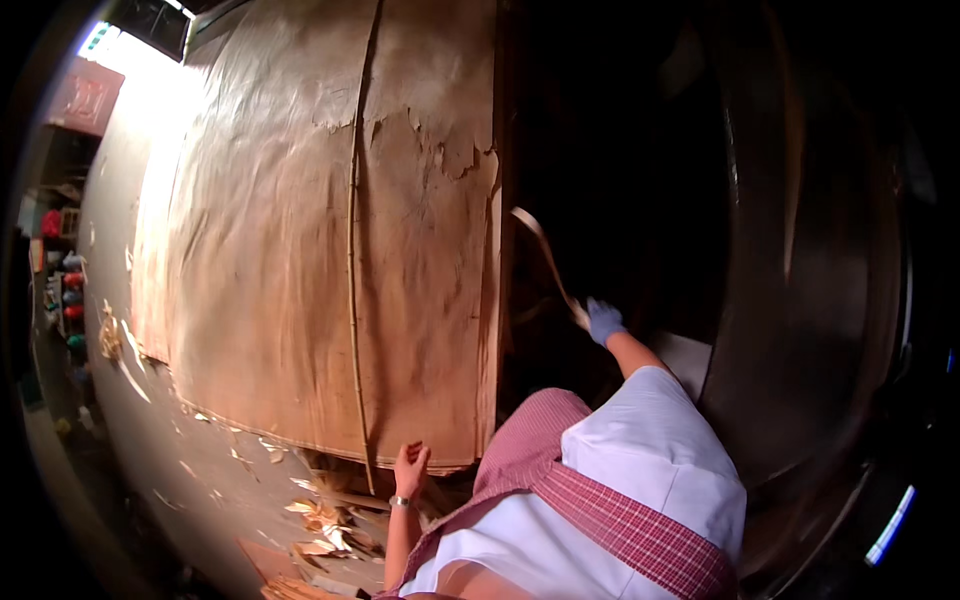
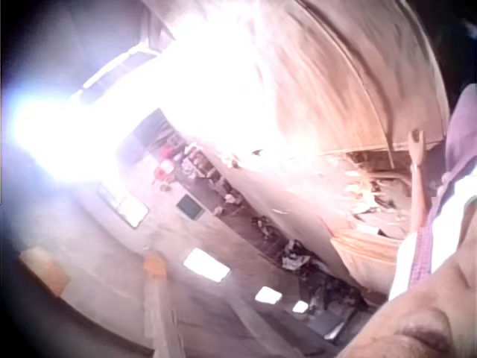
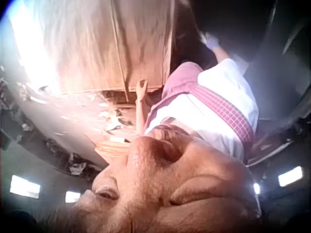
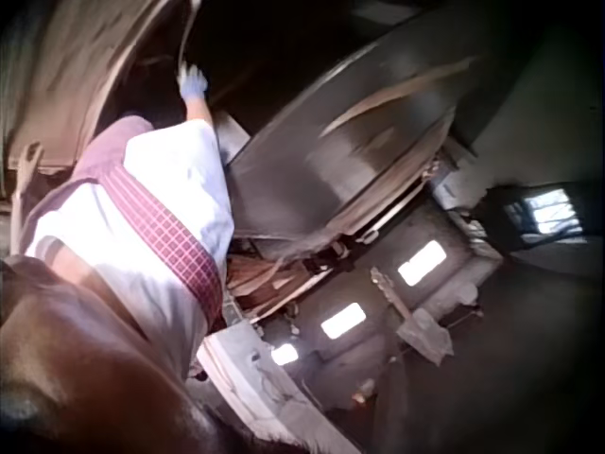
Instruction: The person, wearing gloves, peels thin sheets of wood veneer from a stack, places them on a metal surface, and uses a blade to trim the edges and cut them to size.
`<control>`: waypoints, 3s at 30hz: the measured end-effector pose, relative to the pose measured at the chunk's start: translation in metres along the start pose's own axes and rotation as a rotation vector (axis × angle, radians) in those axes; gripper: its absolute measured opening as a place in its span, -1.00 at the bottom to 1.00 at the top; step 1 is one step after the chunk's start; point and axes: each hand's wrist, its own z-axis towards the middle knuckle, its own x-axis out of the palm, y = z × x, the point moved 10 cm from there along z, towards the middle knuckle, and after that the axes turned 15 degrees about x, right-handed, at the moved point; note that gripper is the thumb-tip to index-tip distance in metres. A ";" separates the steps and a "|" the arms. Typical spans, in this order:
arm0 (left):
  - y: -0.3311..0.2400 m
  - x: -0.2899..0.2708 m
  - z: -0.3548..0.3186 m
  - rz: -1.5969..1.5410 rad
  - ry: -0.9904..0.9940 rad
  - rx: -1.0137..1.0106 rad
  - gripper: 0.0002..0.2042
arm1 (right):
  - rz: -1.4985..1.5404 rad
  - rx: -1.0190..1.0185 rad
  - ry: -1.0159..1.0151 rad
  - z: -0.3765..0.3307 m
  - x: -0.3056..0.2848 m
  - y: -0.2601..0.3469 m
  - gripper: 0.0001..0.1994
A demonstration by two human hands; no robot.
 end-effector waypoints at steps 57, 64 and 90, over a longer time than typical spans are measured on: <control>-0.426 0.169 0.465 0.693 -0.526 0.223 -0.69 | -1.037 -1.044 -0.482 0.436 -0.683 0.545 -0.78; -0.431 0.135 0.448 0.394 -0.544 0.342 -0.86 | -1.006 -1.051 -0.421 0.443 -0.684 0.542 -0.73; -0.390 -0.257 0.532 0.530 -0.764 0.110 -0.87 | -0.902 -1.634 -0.880 0.326 -0.734 0.920 -0.87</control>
